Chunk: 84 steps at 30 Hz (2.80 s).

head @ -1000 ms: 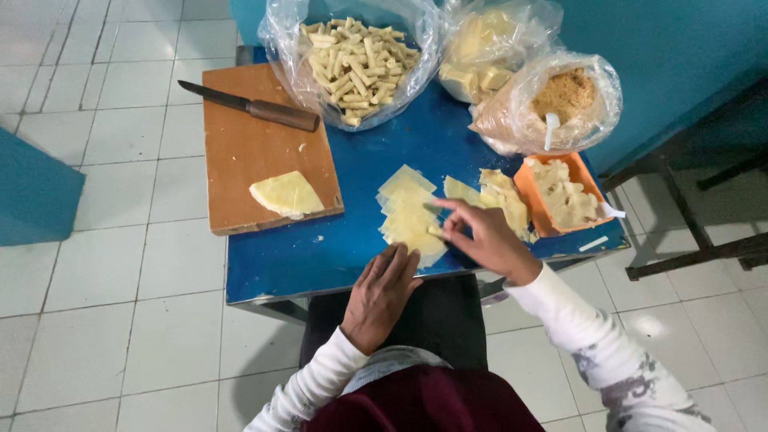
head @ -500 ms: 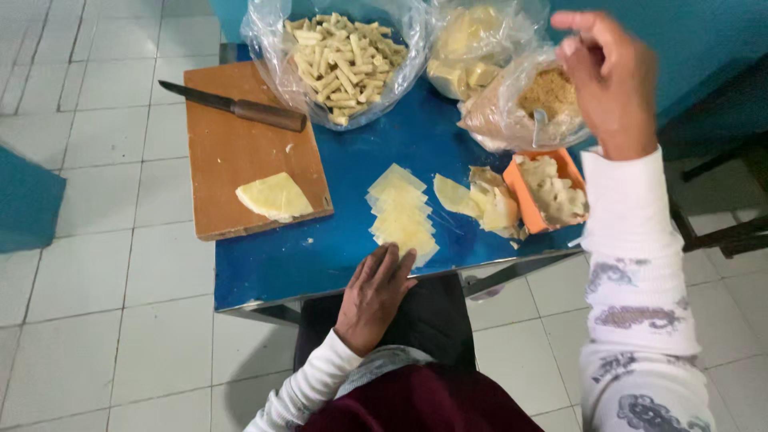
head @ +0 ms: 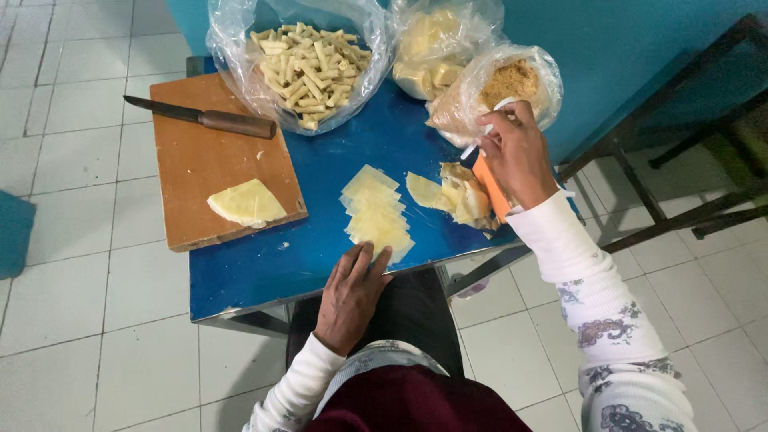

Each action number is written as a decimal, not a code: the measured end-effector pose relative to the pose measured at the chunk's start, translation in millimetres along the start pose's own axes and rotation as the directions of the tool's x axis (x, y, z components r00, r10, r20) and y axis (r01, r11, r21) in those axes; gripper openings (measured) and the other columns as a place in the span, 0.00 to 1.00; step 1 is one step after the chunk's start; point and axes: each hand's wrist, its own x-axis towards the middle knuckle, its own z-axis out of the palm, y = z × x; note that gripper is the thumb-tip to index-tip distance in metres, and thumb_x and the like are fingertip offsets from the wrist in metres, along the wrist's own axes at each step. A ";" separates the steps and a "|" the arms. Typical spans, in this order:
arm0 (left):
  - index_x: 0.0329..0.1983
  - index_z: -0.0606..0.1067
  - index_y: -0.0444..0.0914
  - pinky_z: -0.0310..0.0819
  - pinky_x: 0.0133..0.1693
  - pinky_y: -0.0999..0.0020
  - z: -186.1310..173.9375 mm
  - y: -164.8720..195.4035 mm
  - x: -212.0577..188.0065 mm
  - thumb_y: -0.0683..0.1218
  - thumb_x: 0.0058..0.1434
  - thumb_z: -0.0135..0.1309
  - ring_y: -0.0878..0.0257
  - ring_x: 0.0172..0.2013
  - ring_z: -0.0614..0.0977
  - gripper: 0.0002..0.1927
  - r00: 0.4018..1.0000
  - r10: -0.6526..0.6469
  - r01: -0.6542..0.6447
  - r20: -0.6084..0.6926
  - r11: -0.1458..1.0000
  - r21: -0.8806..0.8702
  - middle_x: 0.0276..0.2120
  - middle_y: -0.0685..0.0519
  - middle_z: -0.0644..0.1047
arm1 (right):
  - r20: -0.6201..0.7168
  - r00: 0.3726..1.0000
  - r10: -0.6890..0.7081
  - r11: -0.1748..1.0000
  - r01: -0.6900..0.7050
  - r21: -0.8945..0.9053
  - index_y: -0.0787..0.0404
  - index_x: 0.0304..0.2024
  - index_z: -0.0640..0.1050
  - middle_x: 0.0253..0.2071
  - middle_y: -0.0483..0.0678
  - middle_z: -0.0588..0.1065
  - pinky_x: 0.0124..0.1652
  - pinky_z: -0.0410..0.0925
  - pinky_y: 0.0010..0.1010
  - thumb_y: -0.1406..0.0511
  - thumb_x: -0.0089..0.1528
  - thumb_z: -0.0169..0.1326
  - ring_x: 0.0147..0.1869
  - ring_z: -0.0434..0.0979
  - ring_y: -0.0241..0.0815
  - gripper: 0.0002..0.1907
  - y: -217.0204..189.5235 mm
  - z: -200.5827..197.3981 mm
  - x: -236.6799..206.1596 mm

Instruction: The person spoons brown filling from a plastic bag onto thin yellow pastry sheets on a blue table, folds the sheets over the filling by hand, and stacks the folded pieces. They repeat the cycle, occasionally reaching into the bag with a plastic spoon to refill.

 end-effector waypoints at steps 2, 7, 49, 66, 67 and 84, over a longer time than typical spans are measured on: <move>0.62 0.72 0.38 0.71 0.57 0.56 -0.3 0.3 0.1 0.46 0.60 0.60 0.49 0.59 0.73 0.26 0.999 0.018 -0.019 -0.040 1.000 -0.016 0.57 0.44 0.72 | 0.005 0.998 -0.061 0.998 0.061 -0.009 0.60 0.52 0.80 0.54 0.53 0.69 0.46 0.75 0.34 0.79 0.61 0.56 0.49 0.82 0.47 0.18 -1.4 -4.0 1.1; 0.62 0.73 0.38 0.71 0.56 0.56 -1.1 -0.5 1.6 0.45 0.59 0.61 0.49 0.58 0.73 0.26 1.000 0.006 -0.006 -0.005 1.000 -0.010 0.56 0.45 0.72 | 0.086 0.976 -0.200 0.977 0.206 -0.058 0.65 0.53 0.78 0.55 0.56 0.65 0.54 0.71 0.40 0.79 0.58 0.58 0.57 0.74 0.54 0.21 -10.9 -4.1 -3.6; 0.63 0.72 0.40 0.71 0.55 0.55 0.3 -3.0 -3.2 0.45 0.62 0.59 0.49 0.58 0.73 0.25 1.000 -0.004 0.004 0.011 1.000 0.001 0.57 0.45 0.71 | -0.253 0.962 -0.098 0.978 0.045 -0.205 0.66 0.44 0.82 0.47 0.56 0.80 0.43 0.73 0.32 0.76 0.66 0.59 0.44 0.82 0.47 0.05 28.7 -48.9 5.2; 0.45 0.71 0.27 0.65 0.47 0.52 -2.4 4.2 13.6 0.40 0.55 0.63 0.43 0.44 0.69 0.19 0.932 -0.331 0.315 -0.149 0.941 -0.120 0.43 0.38 0.67 | -0.207 0.910 0.359 0.928 -0.323 0.186 0.64 0.44 0.85 0.37 0.47 0.83 0.40 0.70 0.23 0.70 0.64 0.61 0.38 0.79 0.29 0.07 32.9 -43.1 11.5; 0.44 0.71 0.28 0.65 0.47 0.52 -1.5 4.8 14.7 0.40 0.55 0.63 0.43 0.44 0.69 0.18 0.930 -0.328 0.315 -0.164 0.944 -0.104 0.42 0.39 0.67 | -0.199 0.901 0.386 0.915 -0.346 0.208 0.64 0.44 0.85 0.36 0.46 0.82 0.40 0.70 0.22 0.70 0.64 0.61 0.38 0.78 0.28 0.07 31.1 -43.2 9.5; 0.34 0.71 0.34 0.68 0.44 0.55 4.4 3.9 14.8 0.34 0.55 0.53 0.44 0.42 0.72 0.06 0.952 -0.136 0.134 -0.273 0.991 -0.027 0.38 0.45 0.70 | 0.190 0.969 0.156 0.910 -0.215 0.353 0.62 0.42 0.82 0.39 0.47 0.81 0.38 0.71 0.27 0.71 0.64 0.59 0.39 0.81 0.37 0.05 -77.1 57.2 -108.8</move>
